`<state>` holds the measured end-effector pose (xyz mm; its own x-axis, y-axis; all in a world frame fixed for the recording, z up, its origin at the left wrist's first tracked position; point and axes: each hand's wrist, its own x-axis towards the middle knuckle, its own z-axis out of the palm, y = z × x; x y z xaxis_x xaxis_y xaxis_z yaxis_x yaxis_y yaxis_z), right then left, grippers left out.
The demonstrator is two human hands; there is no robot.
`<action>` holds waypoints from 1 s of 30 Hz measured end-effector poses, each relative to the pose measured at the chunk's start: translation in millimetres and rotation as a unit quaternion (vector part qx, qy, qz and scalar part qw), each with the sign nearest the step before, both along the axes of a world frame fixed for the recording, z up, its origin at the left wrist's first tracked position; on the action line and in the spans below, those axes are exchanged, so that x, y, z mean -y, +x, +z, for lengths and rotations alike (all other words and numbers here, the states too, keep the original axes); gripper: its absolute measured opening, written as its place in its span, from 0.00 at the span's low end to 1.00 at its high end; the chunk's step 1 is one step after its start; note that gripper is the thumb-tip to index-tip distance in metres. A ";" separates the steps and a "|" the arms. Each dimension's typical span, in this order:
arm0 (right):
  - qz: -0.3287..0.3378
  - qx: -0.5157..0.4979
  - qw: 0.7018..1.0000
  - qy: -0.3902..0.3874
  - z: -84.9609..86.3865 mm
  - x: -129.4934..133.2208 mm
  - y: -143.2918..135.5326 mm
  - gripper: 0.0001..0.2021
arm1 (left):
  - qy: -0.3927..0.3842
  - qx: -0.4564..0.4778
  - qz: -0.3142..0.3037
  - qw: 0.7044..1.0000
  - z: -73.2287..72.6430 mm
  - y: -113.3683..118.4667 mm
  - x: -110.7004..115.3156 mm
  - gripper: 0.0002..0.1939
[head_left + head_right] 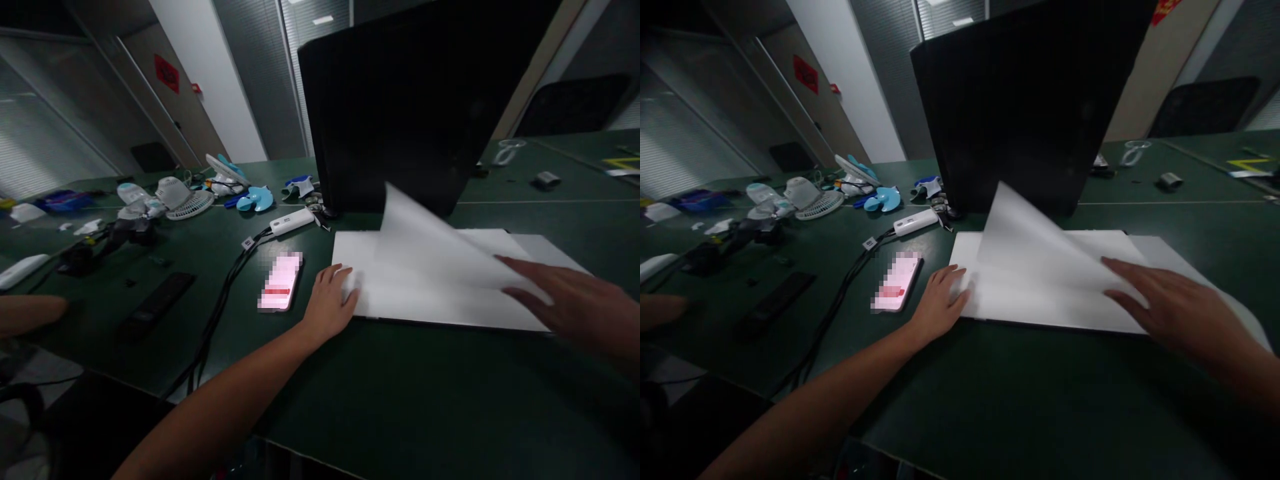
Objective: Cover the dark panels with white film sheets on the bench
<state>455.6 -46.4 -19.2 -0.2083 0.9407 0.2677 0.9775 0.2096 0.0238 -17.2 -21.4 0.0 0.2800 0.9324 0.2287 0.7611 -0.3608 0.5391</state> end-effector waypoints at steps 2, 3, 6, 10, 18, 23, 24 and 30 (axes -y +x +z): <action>0.055 0.012 0.997 -0.050 -1.0 1.7 -29.9 0.35 | 0.004 0.049 0.009 0.999 1.7 -0.7 0.0 0.22; 0.074 0.011 0.994 -0.074 -1.8 2.2 -40.7 0.35 | 0.006 0.070 0.014 0.997 2.5 -0.9 -0.1 0.22; 0.110 -0.007 0.986 -0.128 -3.4 4.2 -61.3 0.37 | 0.003 0.074 0.015 0.997 3.9 -0.8 0.1 0.22; 0.150 -0.049 0.976 -0.148 1.4 8.5 -75.1 0.40 | -0.011 -0.006 0.003 1.000 3.4 1.6 1.2 0.25; 0.161 -0.057 0.971 -0.165 4.0 4.0 -57.2 0.45 | 0.014 -0.060 0.003 0.998 -6.3 0.5 -4.1 0.24; 0.171 -0.047 0.971 -0.161 1.5 1.4 -53.8 0.42 | 0.009 -0.072 0.016 0.997 -5.2 -0.4 -6.1 0.22; 0.173 -0.041 0.971 -0.159 1.3 1.2 -54.5 0.41 | 0.008 -0.080 0.011 0.997 -4.5 0.1 -5.3 0.22; 0.148 0.009 0.983 -0.110 8.1 1.9 -51.2 0.42 | -0.041 -0.138 -0.031 0.989 -1.8 4.9 0.3 0.33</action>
